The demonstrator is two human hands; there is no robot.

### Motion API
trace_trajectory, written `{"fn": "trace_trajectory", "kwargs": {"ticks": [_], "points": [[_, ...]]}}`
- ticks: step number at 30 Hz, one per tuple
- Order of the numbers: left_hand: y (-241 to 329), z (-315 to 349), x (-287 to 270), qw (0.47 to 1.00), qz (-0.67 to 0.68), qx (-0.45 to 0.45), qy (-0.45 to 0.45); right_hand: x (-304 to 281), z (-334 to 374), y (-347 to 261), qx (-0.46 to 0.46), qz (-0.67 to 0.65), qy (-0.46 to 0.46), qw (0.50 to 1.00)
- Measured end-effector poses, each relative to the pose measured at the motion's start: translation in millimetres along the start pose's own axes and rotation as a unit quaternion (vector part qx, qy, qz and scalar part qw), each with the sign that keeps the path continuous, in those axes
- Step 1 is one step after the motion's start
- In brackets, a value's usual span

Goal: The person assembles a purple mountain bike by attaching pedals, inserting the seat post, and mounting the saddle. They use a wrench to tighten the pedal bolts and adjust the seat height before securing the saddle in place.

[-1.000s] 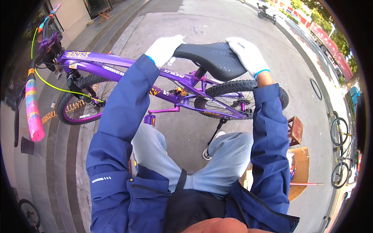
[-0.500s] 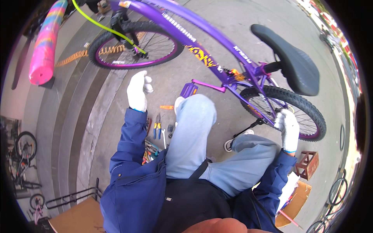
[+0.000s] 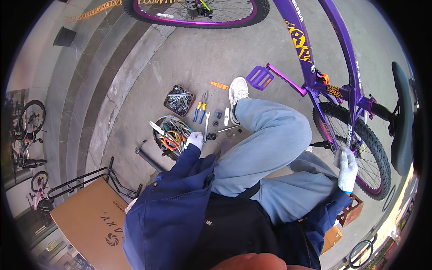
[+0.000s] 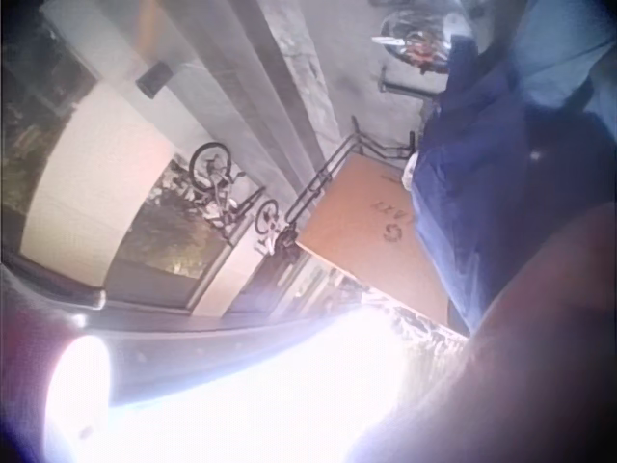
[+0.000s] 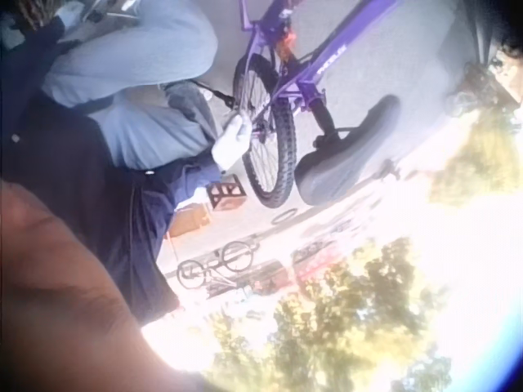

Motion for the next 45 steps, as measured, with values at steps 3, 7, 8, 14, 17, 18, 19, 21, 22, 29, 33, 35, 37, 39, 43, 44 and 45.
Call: {"fn": "trace_trajectory", "kwargs": {"ticks": [3, 7, 8, 14, 17, 18, 19, 21, 22, 29, 33, 35, 37, 39, 43, 44, 45], "points": [[6, 18, 32, 0.982, -0.165, 0.094, -0.023, 5, -1, -4, -0.001, 0.015, -0.020, 1.000], [27, 29, 49, 0.962, -0.257, 0.088, -0.012, 9, -1, -3, 0.016, 0.036, -0.029, 0.999], [31, 30, 50, 0.955, -0.285, 0.077, -0.011, 10, -1, -3, 0.020, 0.046, -0.031, 0.998], [47, 22, 58, 0.930, -0.363, 0.043, -0.036, 14, 2, 0, 0.056, 0.074, -0.048, 0.995], [41, 11, 61, 0.929, -0.370, 0.001, -0.026, 16, 2, 0, 0.066, 0.097, -0.060, 0.991], [40, 11, 61, 0.934, -0.357, 0.006, -0.015, 17, 2, -1, 0.063, 0.105, -0.064, 0.990], [40, 11, 60, 0.939, -0.343, 0.013, 0.003, 17, 2, 0, 0.069, 0.111, -0.066, 0.989], [37, 17, 51, 0.954, -0.296, 0.016, 0.041, 19, 1, 3, 0.089, 0.108, -0.070, 0.988], [36, 23, 47, 0.960, -0.274, 0.030, 0.048, 20, 1, 5, 0.103, 0.096, -0.074, 0.987], [4, 71, -33, 0.972, -0.219, 0.038, 0.080, 26, -4, -8, 0.043, 0.118, -0.083, 0.989], [-25, 98, -99, 0.962, -0.213, 0.020, 0.168, 26, -3, -10, 0.027, 0.127, -0.075, 0.989], [-39, 102, -124, 0.951, -0.227, 0.011, 0.210, 26, -2, -9, 0.028, 0.139, -0.076, 0.987], [-53, 91, -136, 0.948, -0.248, -0.007, 0.201, 25, -1, -10, 0.024, 0.127, -0.073, 0.989], [-64, 71, -135, 0.939, -0.300, -0.030, 0.164, 23, 1, -12, 0.023, 0.126, -0.073, 0.989], [-89, 29, -118, 0.880, -0.440, -0.174, 0.036, 22, 5, -15, 0.026, 0.134, -0.073, 0.988], [-92, 24, -117, 0.860, -0.463, -0.212, 0.032, 22, 6, -15, 0.035, 0.123, -0.076, 0.989], [-90, 20, -111, 0.849, -0.479, -0.221, 0.019, 20, 6, -14, 0.045, 0.142, -0.059, 0.987]]}}
Point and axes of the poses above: each hand's wrist, its own z-axis away from the middle knuckle, its own x-axis out of the palm, y = z × x, the point moved 9 cm from there along -z, towards the middle knuckle, and after that the axes turned 14 degrees about z, right-handed, at the moved point
